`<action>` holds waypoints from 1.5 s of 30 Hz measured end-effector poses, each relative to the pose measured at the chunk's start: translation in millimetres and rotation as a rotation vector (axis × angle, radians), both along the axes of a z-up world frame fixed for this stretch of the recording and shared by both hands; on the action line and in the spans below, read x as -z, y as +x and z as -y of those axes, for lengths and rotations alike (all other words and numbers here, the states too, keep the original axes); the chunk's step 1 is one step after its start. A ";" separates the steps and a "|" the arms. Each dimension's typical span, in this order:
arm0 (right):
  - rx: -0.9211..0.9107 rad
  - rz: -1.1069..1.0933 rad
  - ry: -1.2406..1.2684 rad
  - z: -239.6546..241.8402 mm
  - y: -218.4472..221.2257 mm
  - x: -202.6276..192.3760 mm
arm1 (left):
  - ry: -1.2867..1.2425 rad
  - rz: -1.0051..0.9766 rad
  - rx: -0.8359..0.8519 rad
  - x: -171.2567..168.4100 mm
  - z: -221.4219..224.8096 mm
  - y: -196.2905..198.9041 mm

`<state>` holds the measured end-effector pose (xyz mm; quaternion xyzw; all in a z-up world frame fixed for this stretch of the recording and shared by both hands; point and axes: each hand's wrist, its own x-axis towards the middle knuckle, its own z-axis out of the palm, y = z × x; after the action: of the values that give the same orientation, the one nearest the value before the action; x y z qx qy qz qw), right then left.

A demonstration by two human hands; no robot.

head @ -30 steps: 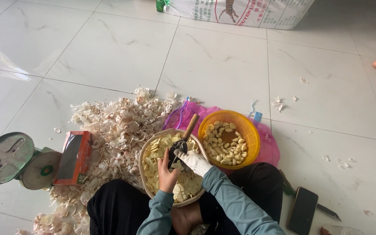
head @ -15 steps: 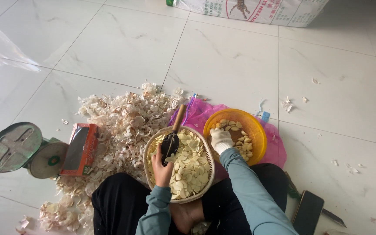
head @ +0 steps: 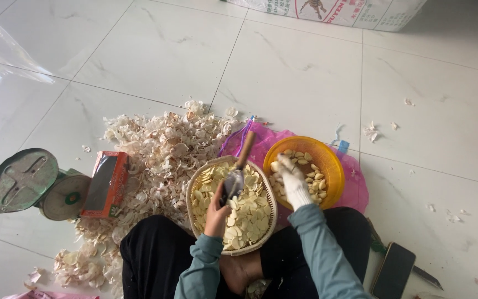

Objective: Slicing individual garlic cloves using a manual handheld slicer over a basket

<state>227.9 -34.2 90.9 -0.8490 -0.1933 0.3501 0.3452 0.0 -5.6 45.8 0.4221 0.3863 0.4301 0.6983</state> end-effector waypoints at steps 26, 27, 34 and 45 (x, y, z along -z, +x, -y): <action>-0.077 -0.439 0.126 -55.4 -64.8 188.5 | 0.314 -0.537 0.042 47.6 -8.2 -5.4; -0.075 -0.442 0.124 -40.2 -84.6 133.1 | 0.312 -0.539 0.045 49.5 -7.5 -3.7; 0.224 -0.828 0.261 -55.8 -74.8 191.0 | 0.284 -0.508 0.023 55.4 -10.4 -1.7; 0.164 -0.558 0.334 -49.4 -78.5 185.2 | 0.316 -0.560 0.033 62.3 -10.3 0.8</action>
<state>149.4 15.2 -94.3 -0.6649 -0.0770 0.5037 0.5461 0.8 4.7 -16.5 0.6333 0.4850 0.3405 0.4978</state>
